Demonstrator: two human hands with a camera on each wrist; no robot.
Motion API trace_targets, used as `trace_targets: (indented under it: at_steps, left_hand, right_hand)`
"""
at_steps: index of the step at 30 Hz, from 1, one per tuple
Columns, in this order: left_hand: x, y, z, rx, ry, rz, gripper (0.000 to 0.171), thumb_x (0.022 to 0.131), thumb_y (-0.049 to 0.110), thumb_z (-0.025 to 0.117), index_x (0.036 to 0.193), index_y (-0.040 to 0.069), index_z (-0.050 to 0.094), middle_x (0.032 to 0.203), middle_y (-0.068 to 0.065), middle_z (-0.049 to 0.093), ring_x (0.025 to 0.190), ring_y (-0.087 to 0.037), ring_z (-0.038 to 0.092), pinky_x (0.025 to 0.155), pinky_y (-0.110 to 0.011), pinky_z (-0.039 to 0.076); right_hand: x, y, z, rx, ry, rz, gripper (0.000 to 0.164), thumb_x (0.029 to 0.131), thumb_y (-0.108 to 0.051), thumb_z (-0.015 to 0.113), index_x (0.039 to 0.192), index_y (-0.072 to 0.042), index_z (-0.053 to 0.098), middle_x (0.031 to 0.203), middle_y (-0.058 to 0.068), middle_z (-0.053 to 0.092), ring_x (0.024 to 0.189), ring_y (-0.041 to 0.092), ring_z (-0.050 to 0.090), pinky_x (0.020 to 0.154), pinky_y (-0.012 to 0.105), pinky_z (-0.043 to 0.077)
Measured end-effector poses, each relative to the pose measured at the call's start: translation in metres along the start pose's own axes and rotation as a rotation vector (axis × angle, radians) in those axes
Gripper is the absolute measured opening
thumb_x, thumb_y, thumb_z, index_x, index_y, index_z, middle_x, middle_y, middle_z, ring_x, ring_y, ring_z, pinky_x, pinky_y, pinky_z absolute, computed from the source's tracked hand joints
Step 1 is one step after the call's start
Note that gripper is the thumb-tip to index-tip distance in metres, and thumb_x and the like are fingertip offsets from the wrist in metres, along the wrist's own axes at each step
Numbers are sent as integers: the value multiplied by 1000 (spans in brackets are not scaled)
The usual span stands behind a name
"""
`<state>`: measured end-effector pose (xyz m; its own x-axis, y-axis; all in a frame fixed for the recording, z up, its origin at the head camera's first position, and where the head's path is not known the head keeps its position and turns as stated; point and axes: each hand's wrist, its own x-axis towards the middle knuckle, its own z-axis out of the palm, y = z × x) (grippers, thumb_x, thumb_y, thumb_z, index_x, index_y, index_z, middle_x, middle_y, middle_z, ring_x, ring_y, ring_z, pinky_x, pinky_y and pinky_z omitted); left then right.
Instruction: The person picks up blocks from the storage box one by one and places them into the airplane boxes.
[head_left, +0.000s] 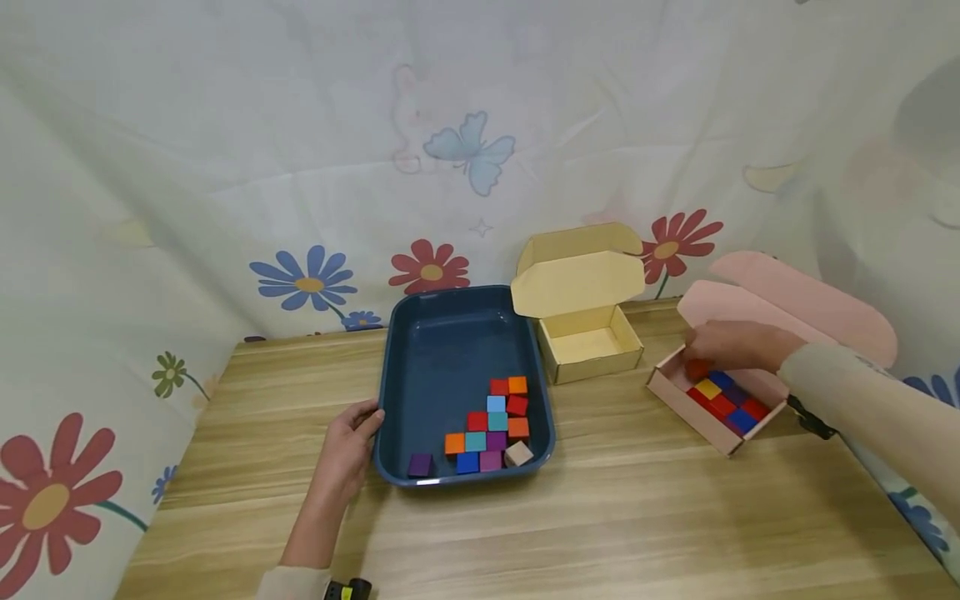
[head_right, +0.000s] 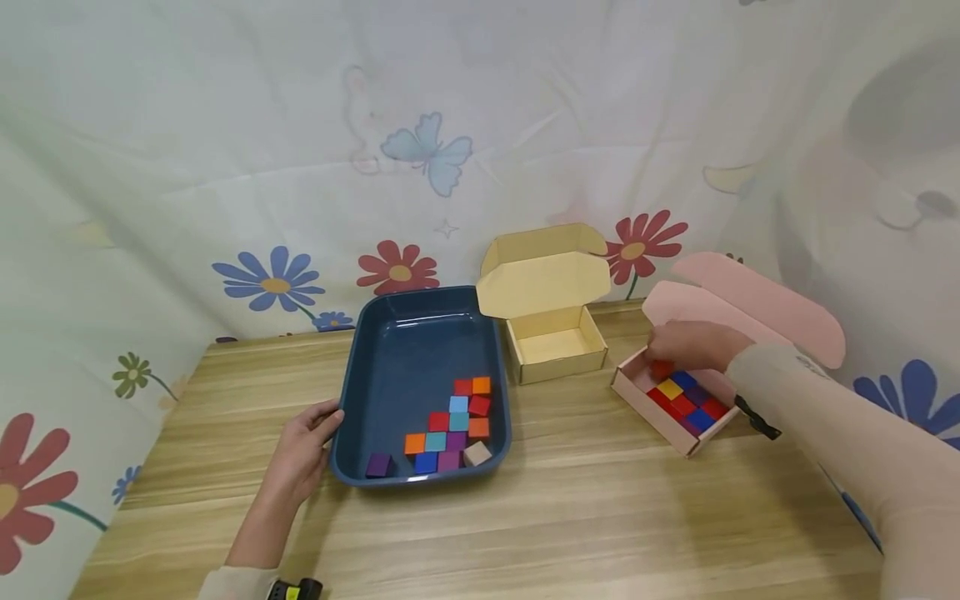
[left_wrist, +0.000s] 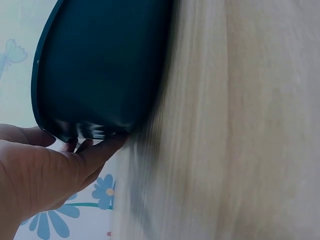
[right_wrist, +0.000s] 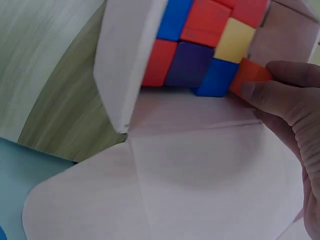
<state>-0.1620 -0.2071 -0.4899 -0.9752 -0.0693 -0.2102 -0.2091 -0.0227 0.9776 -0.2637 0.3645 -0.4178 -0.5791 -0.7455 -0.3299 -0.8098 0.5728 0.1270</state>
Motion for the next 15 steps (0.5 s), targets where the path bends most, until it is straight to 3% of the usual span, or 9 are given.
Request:
trace_targets:
  at_steps: [7,11,15]
  left_hand:
    - [-2,1,1,-3,-15,-9,46,108,7,47,149,-9,36,144,-23,44,116,-18,54,87,-26,55]
    - [0,1,1,-1,-15,-9,46,108,7,46,149,-9,35,144,-23,44,117,-20,53,88,-27,55]
    - [0,3,3,-9,4,-13,45,108,5,44,149,-10,35,144,-24,43,116,-21,54,86,-26,55]
  right_hand:
    - [-4,3,10,28,-1,-70,8,88,-15,81,94,-13,78,79,-8,70,65,1,57,69,28,60]
    - [-3,3,12,-11,-18,-65,11,87,-14,81,98,-15,78,81,-6,72,67,4,62,72,32,61]
    - [-4,2,6,-9,-18,-6,17,88,-19,81,104,-15,79,82,-7,71,68,4,62,72,30,60]
